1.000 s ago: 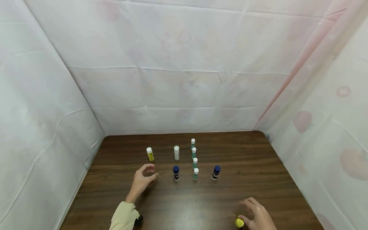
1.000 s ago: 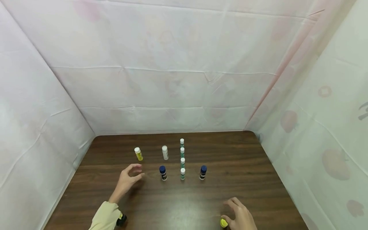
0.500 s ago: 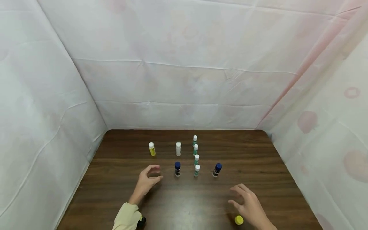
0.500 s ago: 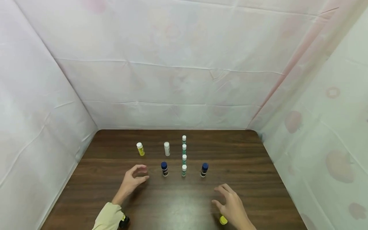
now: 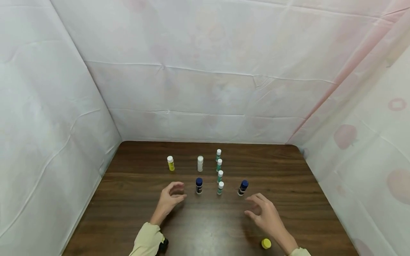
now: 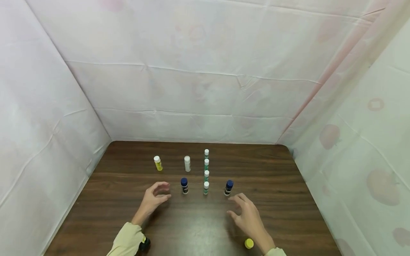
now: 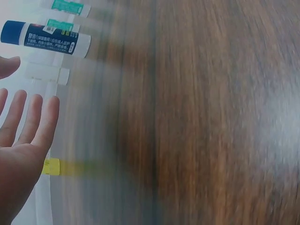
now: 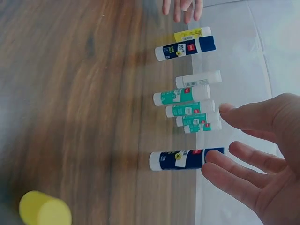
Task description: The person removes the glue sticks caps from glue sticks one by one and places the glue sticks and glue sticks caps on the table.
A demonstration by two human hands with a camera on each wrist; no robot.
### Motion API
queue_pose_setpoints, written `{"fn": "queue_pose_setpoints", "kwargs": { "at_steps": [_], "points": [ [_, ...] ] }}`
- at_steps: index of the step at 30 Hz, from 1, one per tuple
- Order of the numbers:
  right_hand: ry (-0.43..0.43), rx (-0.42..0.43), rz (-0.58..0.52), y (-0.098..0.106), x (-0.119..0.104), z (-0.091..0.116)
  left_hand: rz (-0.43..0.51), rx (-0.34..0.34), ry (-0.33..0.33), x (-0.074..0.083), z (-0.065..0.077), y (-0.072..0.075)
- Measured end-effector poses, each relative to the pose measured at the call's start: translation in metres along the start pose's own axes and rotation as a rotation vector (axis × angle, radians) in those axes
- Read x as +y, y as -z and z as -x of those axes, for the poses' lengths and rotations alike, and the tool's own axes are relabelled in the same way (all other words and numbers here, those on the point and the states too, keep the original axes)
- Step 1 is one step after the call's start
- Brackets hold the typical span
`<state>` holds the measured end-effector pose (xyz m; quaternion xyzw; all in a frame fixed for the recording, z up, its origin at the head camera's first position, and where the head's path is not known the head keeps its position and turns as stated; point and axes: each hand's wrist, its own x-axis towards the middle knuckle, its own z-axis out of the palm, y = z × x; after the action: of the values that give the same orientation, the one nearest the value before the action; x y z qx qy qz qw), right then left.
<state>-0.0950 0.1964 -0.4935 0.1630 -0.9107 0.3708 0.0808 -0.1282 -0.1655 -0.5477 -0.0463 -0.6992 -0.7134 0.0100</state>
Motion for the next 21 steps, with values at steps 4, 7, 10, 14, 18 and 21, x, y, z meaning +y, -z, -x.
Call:
{"fn": "queue_pose_setpoints", "kwargs": {
  "at_steps": [4,7,10,14,18,21],
  "points": [
    [-0.014,-0.017,-0.016,-0.004,-0.007,-0.011,-0.006,0.002,0.002,0.0,-0.003,-0.004],
    [0.011,-0.019,0.011,-0.007,-0.013,-0.018,0.0,0.005,-0.001,-0.001,-0.004,-0.008],
    [0.057,-0.001,0.054,-0.011,-0.018,-0.026,-0.003,0.01,-0.011,-0.003,-0.006,-0.011],
    [0.083,0.012,0.073,-0.016,-0.024,-0.035,-0.033,0.016,-0.031,-0.006,-0.007,-0.015],
    [0.082,-0.005,0.07,-0.021,-0.03,-0.043,-0.038,0.02,-0.023,-0.009,-0.009,-0.019],
    [0.076,-0.022,0.072,-0.024,-0.034,-0.048,-0.031,0.019,0.0,-0.011,-0.01,-0.021]
  ]
}}
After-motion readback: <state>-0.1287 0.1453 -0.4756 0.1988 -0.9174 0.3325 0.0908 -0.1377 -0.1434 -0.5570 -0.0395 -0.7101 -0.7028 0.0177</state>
